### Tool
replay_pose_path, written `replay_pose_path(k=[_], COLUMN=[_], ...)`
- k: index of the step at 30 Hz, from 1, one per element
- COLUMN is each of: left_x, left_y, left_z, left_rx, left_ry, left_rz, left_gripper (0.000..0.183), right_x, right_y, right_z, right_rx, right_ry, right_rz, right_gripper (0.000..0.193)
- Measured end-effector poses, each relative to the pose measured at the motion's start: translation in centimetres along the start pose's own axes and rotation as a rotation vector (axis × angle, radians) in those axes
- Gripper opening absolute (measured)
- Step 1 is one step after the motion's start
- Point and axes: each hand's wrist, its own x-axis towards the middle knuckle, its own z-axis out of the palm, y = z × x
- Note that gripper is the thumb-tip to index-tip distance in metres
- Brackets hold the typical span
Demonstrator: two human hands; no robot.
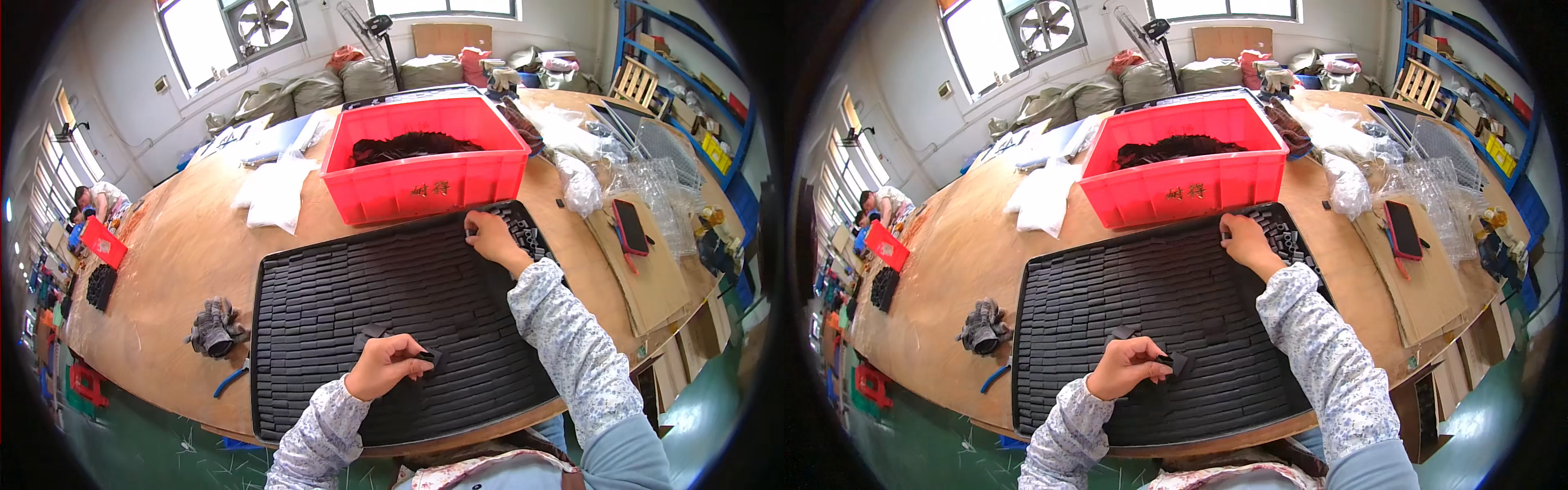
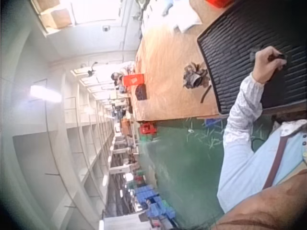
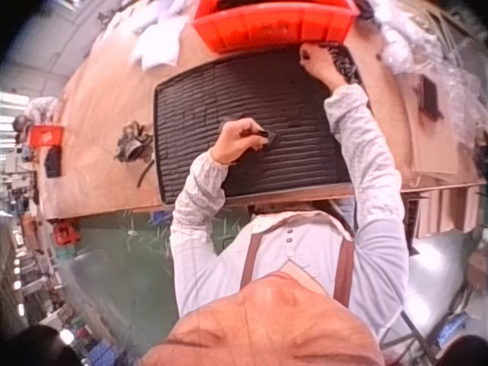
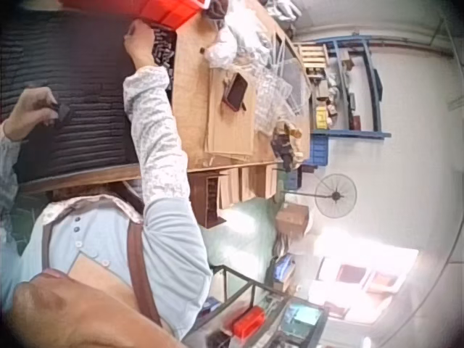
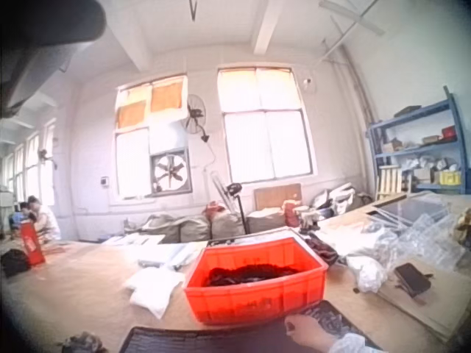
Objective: The person assembles small black components by hand on a black tray at a workbench.
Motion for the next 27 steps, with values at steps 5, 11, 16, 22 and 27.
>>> replay_pose_path(k=[5,11,16,22,27], left_x=[-0.4,-0.3,-0.3,0.0,0.1], left_y=[0.7,1.0,0.2,0.4,0.8], left_z=[0.4,1.5,2.0,2.5,2.8], left_rx=[-0.076,-0.159,-0.241,-0.285,-0.27], left_ry=[0.009,-0.073,-0.08,-0.162,-0.114], left_rz=[-0.031,-0.087,-0.145,-0.14,-0.153], left_gripper=[0.015,0.019,0.02,0.02,0.026], right_x=[-6.1,-15.4,-16.3,-17.0,-17.5], right_y=[-7.5,-12.0,-12.0,-11.4,-11.0], right_z=[-3.5,-3.8,-3.8,-4.1,-4.8], right_rx=[0.49,1.124,0.767,0.728,0.763], right_ry=[-0.079,-0.499,-0.263,-0.209,-0.097], right_rz=[-0.052,0.065,-0.305,-0.425,-0.315], right_gripper=[0.021,0.011,0.014,0.015,0.012])
